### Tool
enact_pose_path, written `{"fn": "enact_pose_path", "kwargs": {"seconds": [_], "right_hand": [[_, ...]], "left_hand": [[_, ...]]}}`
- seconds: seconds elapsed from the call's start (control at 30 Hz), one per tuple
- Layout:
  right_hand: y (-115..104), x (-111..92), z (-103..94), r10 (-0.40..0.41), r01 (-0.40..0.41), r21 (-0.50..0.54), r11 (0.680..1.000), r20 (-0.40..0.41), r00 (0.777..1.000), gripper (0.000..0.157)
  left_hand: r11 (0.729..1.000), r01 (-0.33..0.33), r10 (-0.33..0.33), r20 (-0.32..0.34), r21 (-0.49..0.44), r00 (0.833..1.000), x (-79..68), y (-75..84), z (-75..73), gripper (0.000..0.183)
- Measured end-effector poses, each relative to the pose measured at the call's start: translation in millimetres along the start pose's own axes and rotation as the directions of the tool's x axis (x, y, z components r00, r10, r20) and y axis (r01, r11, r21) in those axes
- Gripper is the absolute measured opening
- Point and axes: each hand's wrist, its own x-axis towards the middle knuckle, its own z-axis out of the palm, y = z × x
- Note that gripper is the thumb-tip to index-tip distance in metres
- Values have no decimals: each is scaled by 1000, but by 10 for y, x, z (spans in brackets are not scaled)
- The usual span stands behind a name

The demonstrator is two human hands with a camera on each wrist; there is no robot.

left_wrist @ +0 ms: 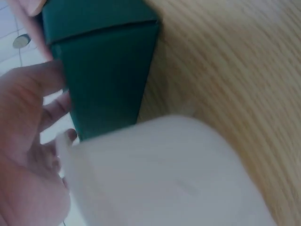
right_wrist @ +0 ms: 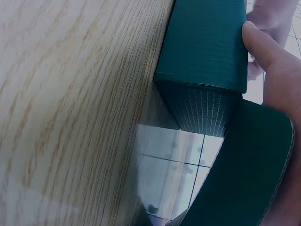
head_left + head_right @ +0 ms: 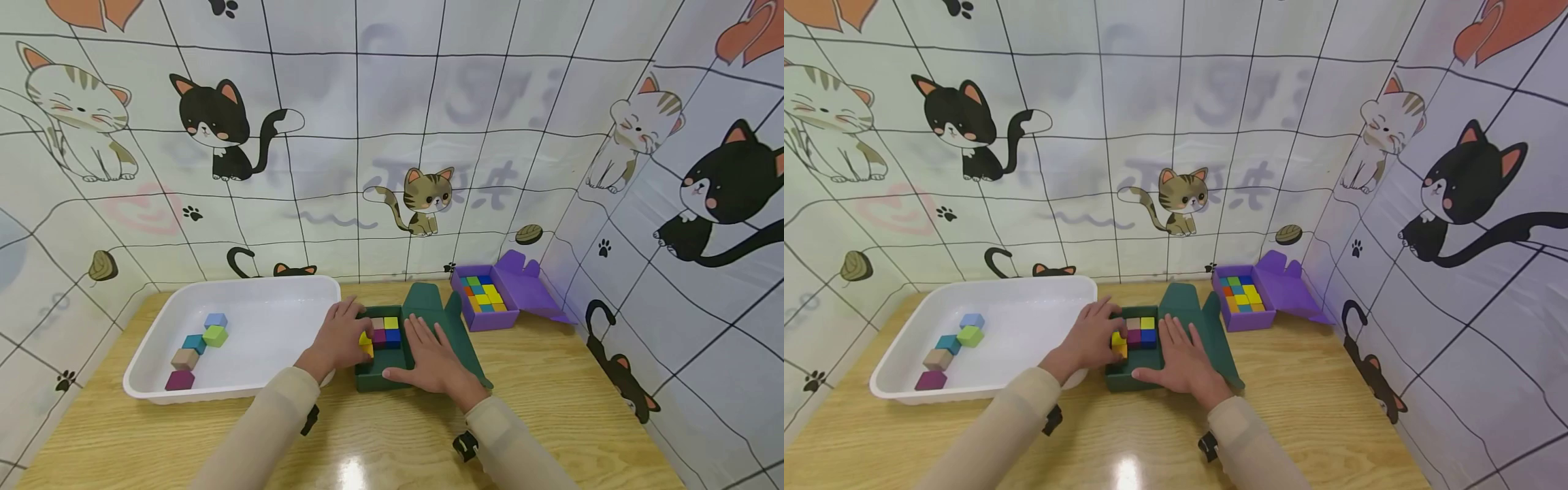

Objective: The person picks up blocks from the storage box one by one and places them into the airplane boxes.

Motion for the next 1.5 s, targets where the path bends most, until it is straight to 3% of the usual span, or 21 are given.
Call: {"fn": "enact_pose_path", "kwargs": {"seconds": [0.13,0.27,0.53,0.77,1.0,1.33,1.5], "right_hand": [[-5,-6,3,-2,2,11,1000,-4,1000,108],[-8,-12,4,-2,2,20,1000,-7,1000,109],[5,-9,14,-7,7,36,999,-1,1000,108],[13,-4,24,-3,3,25,1000,0,1000,110],[14,-10,25,-6,6,34,999,-12,1000,109],[22,-3,32,-3,4,24,1000,-4,1000,109],[8,-1,16,-5,5,29,1000,1,1000,109]], "left_hand": [[997,-31,25,-78,-71,997,-34,-87,-117,28],[996,-28,16,-140,-82,990,-105,-233,-234,25],[998,9,-24,-236,-64,971,-348,-712,-383,23],[992,122,-119,-203,3,972,-684,-1193,-627,24],[975,221,-212,-191,29,959,-1074,-1612,-821,24],[953,280,-259,-168,120,951,-1579,-2027,-795,24],[943,278,-265,-89,182,960,-1750,-2112,-741,27]]}}
